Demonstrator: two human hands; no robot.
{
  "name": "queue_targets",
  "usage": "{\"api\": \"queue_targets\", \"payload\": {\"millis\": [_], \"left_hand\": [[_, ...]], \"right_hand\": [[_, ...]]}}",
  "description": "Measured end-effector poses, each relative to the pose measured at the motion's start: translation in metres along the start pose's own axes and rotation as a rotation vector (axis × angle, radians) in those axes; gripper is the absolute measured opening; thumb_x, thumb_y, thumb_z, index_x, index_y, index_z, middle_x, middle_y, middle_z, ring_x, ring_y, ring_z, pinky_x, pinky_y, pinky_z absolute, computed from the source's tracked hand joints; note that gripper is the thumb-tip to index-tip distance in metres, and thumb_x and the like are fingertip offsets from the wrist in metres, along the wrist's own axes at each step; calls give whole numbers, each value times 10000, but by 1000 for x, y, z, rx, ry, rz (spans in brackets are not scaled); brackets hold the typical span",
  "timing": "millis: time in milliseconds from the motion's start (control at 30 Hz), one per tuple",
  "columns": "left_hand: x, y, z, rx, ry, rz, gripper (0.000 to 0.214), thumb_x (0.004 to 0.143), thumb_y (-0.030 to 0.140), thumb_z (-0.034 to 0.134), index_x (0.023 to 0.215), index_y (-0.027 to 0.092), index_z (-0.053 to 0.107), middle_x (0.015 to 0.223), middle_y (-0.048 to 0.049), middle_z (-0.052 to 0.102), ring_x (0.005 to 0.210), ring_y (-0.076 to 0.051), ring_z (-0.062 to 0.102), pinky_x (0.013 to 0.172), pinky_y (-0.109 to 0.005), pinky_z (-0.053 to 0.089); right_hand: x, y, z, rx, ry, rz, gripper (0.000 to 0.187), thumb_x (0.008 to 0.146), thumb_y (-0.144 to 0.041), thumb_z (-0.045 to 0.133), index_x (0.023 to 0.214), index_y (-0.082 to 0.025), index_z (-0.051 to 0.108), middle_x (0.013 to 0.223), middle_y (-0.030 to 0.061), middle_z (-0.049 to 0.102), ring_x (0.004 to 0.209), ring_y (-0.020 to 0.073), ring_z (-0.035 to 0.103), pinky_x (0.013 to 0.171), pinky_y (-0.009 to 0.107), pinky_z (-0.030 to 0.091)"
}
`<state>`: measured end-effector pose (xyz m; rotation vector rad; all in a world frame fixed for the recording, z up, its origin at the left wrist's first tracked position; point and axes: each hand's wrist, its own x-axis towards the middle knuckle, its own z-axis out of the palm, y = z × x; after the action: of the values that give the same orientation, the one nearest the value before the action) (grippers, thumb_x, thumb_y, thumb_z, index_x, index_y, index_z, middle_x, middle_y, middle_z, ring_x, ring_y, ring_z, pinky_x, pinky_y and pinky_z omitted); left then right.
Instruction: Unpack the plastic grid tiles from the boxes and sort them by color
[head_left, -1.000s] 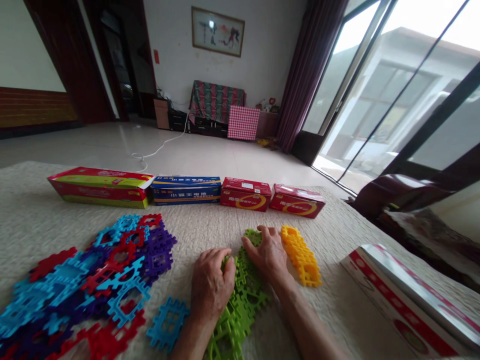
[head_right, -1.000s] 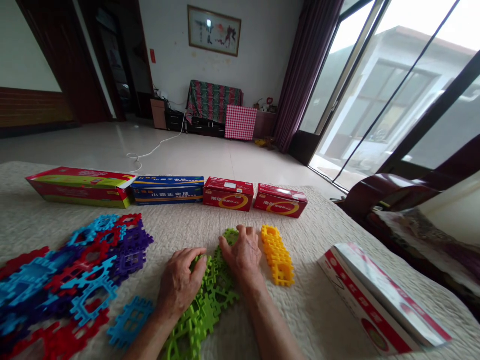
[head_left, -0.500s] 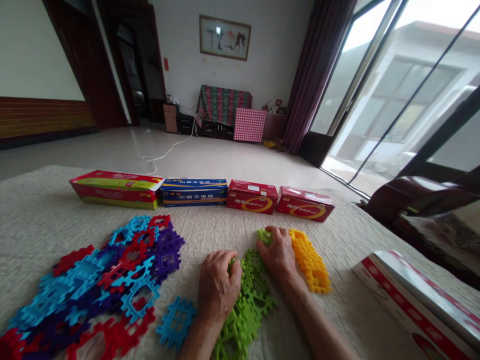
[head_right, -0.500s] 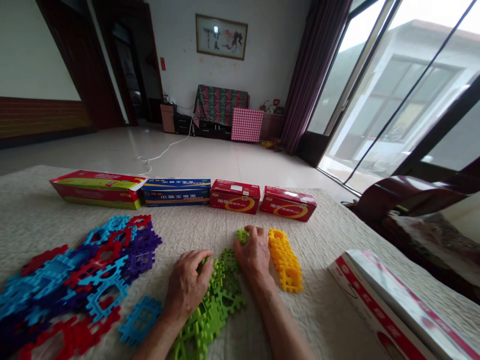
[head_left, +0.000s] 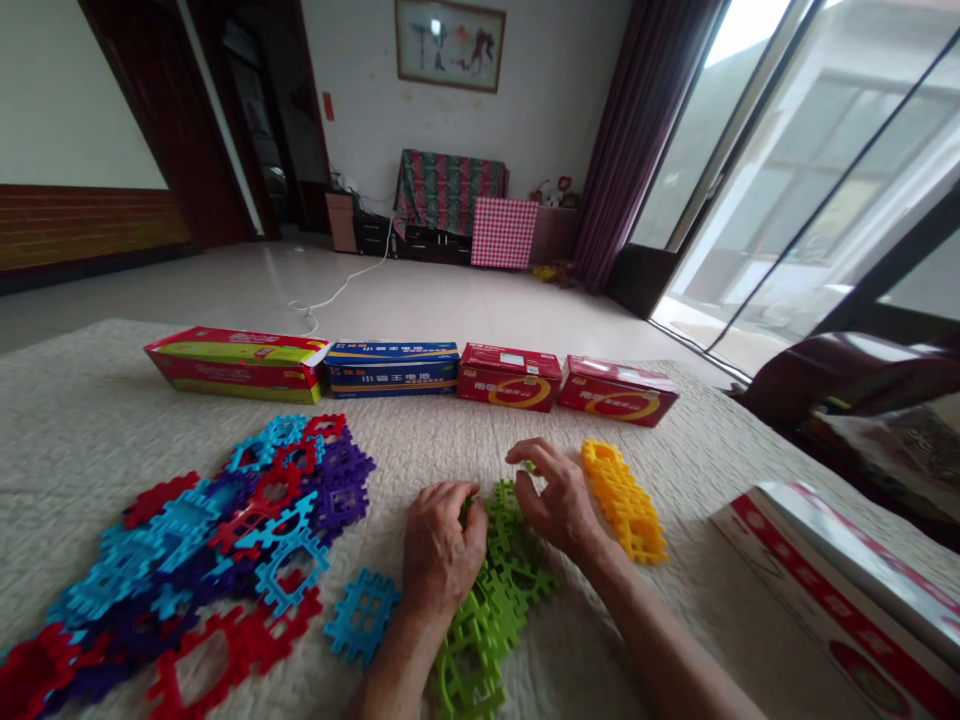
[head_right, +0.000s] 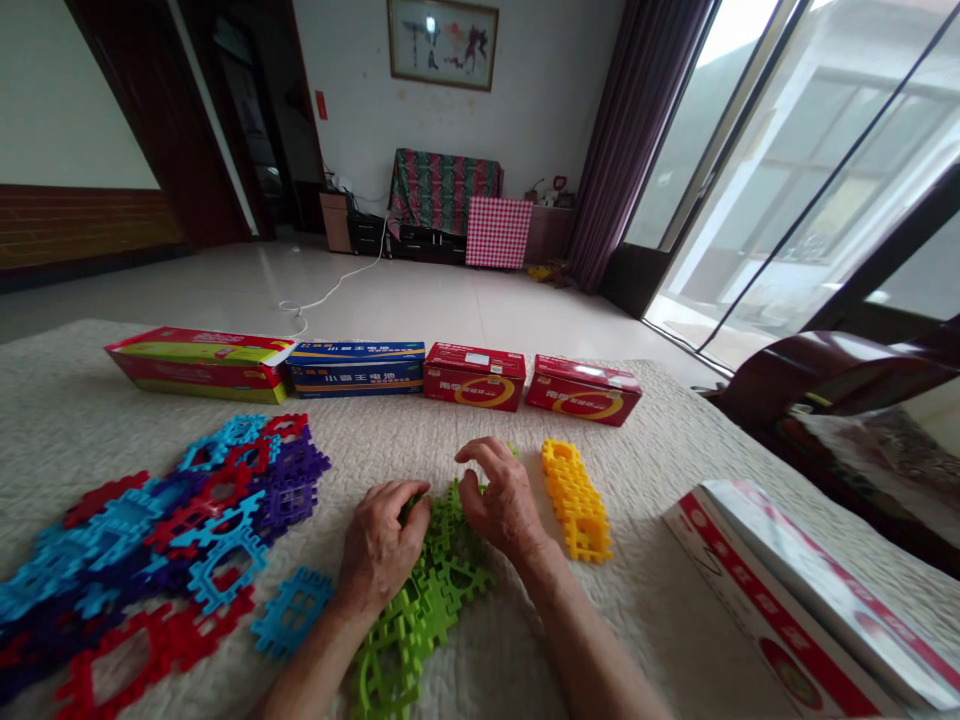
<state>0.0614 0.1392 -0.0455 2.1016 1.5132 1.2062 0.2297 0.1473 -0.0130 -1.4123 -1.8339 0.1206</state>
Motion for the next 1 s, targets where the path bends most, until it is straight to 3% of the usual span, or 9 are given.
{"api": "queue_targets", "payload": {"millis": [133, 233, 433, 567, 700, 867, 1000], "left_hand": [[0, 1, -1, -7, 3, 1, 180, 850, 166, 526, 935, 174, 684, 938, -65, 723, 917, -243, 627, 874, -412, 478], [0, 1, -1, -6, 6, 5, 176, 851, 171, 527, 934, 176, 683, 933, -63, 721, 912, -240, 625, 873, -404, 476], [0, -1, 0, 4, -5, 10, 171, 854, 172, 525, 926, 181, 679, 927, -57, 721, 906, -236, 629, 869, -395, 475], [0, -1, 1, 2, 2, 10, 172, 852, 167, 523, 923, 186, 678, 927, -54, 722, 900, -232, 631, 866, -390, 475], [1, -1, 1, 2, 7, 5, 179, 849, 161, 519, 918, 186, 683, 924, -54, 725, 893, -229, 631, 862, -384, 475], [0, -1, 1, 11, 16, 6, 181, 840, 158, 528, 922, 185, 688, 924, -53, 724, 907, -228, 631, 874, -381, 476], [0, -1, 1, 19, 25, 13, 175, 841, 164, 530, 913, 190, 688, 929, -50, 725, 905, -226, 636, 873, -381, 479]], "right_hand": [[-13, -3, -11, 74, -187, -136, 377, 623, -48, 445, 898, -232, 627, 1043, 36, 669, 1048, 198, 596, 956, 364, 458], [-25, 0, -16, 89, -301, -133, 516, 565, -33, 418, 995, -219, 634, 1210, 61, 629, 1178, 223, 543, 1039, 426, 401], [-25, 8, -18, 149, -402, -115, 502, 592, -33, 424, 1021, -196, 629, 1260, 92, 602, 1196, 239, 535, 1044, 455, 397], [-23, 11, -16, 140, -385, -150, 460, 634, -31, 432, 1025, -196, 609, 1229, 93, 601, 1178, 233, 530, 1033, 451, 400], [-27, 12, -13, 139, -324, -158, 320, 790, -86, 440, 1035, -208, 606, 1193, 82, 620, 1131, 209, 559, 1003, 399, 431], [-28, 13, -6, 114, -92, 50, 254, 959, -257, 378, 1088, -183, 584, 878, 53, 687, 797, 162, 650, 744, 280, 511], [-24, 15, 0, 83, -60, 90, 291, 978, -268, 345, 1123, -169, 577, 710, 16, 646, 620, 144, 611, 605, 253, 485]]}}
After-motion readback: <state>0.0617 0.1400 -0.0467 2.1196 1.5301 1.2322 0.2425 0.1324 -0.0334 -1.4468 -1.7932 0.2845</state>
